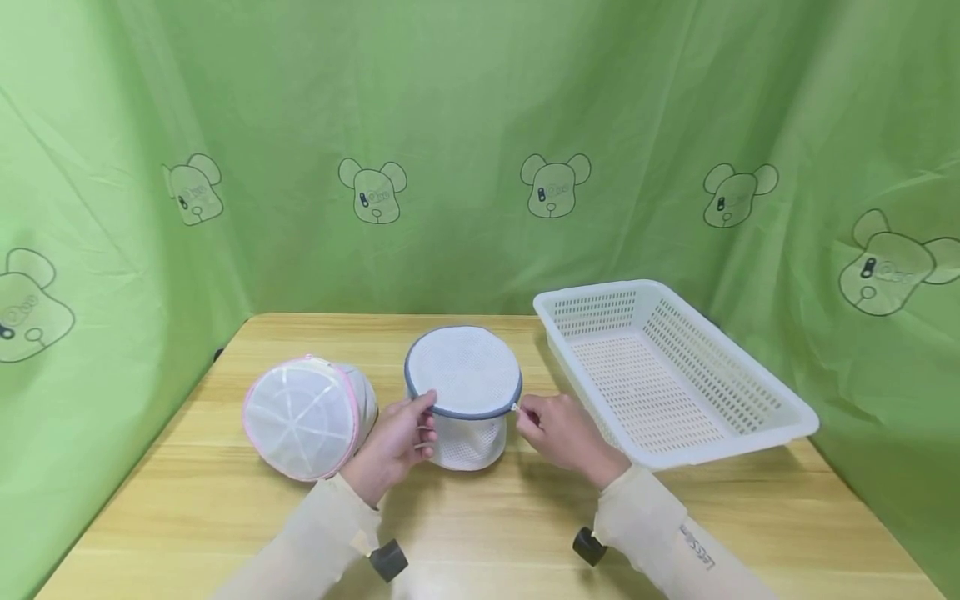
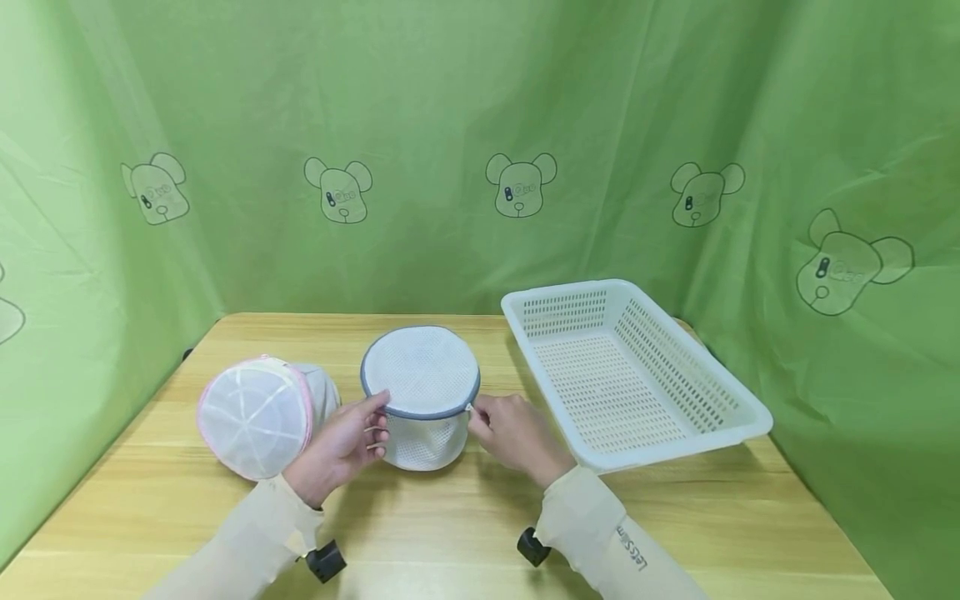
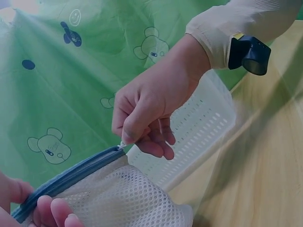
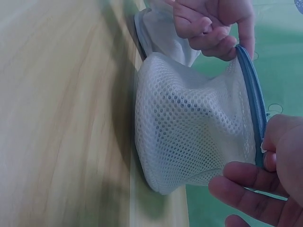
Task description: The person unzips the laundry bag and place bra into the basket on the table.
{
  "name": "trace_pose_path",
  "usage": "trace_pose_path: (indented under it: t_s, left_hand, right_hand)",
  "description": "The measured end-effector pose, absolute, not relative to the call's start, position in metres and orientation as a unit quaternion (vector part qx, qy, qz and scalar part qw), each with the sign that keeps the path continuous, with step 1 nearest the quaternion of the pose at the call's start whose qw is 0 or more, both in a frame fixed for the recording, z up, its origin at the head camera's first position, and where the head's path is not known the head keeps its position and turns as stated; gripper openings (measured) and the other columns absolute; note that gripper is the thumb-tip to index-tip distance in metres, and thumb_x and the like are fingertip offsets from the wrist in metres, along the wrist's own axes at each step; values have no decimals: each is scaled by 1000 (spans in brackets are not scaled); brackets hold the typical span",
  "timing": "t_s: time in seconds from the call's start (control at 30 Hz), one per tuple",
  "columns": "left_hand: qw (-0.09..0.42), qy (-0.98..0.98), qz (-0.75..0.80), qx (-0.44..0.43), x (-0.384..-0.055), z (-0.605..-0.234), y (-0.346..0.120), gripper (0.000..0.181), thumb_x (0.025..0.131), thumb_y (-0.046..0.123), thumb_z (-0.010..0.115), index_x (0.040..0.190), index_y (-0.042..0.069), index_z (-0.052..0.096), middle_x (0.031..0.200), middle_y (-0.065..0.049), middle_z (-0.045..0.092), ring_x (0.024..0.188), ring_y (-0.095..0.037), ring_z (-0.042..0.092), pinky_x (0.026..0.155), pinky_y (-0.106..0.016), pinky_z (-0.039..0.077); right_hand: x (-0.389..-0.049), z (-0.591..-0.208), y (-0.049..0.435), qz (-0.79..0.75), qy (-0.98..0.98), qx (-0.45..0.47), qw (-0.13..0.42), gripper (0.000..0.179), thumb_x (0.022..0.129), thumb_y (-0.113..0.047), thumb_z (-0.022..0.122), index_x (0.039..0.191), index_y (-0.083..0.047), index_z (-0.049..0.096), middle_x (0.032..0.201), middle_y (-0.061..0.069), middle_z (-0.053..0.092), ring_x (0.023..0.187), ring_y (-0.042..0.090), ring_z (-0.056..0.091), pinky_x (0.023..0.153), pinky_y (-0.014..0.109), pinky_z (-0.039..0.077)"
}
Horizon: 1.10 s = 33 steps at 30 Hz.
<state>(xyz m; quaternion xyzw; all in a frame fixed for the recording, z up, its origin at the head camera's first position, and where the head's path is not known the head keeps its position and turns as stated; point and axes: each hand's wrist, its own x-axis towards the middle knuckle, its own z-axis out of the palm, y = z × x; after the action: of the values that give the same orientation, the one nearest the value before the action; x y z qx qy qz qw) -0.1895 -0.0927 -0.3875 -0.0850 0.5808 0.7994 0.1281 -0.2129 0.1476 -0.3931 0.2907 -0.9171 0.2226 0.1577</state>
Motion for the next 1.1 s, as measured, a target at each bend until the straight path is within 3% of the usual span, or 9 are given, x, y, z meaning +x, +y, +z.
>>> trace_pose_path:
  t_s: [0.2,0.57,0.87,1.1]
  left_hand:
    - [130,598,787,-84,-188,-389,-85,26,94,31,65,89,11,48,71,1,47,58,-8,43,51,-20,36]
    - [157,590,788,-75,-187,-392,-71,36,97,38,59,104,8,42,73,1,46,52,-6,40,47,-18,36]
    - [198,600,772,-67,-183,-393,-63,38,94,44,59,75,13,55,65,5,51,46,-5,39,44,-19,36]
    - [204,604,768,-57,-181,-395,-56,39,94,50,58,79,14,61,68,5,54,49,-5,42,45,-18,36]
  right_hand:
    - [-209,-391,144,219,-917,298,149,31,87,-10,58,62,-19,43,53,-11,36,49,4,35,44,20,31]
    - [-202,-387,134,215,-914,310,150,35,89,-12,60,62,-21,41,52,-13,34,47,1,33,42,19,30]
    - [-199,-388,124,245,-895,335,163,32,85,-9,57,61,-19,40,52,-14,31,46,-1,29,41,18,24]
    - [-196,-387,117,249,-891,344,162,29,85,-9,56,61,-18,42,52,-13,33,47,0,30,41,17,26]
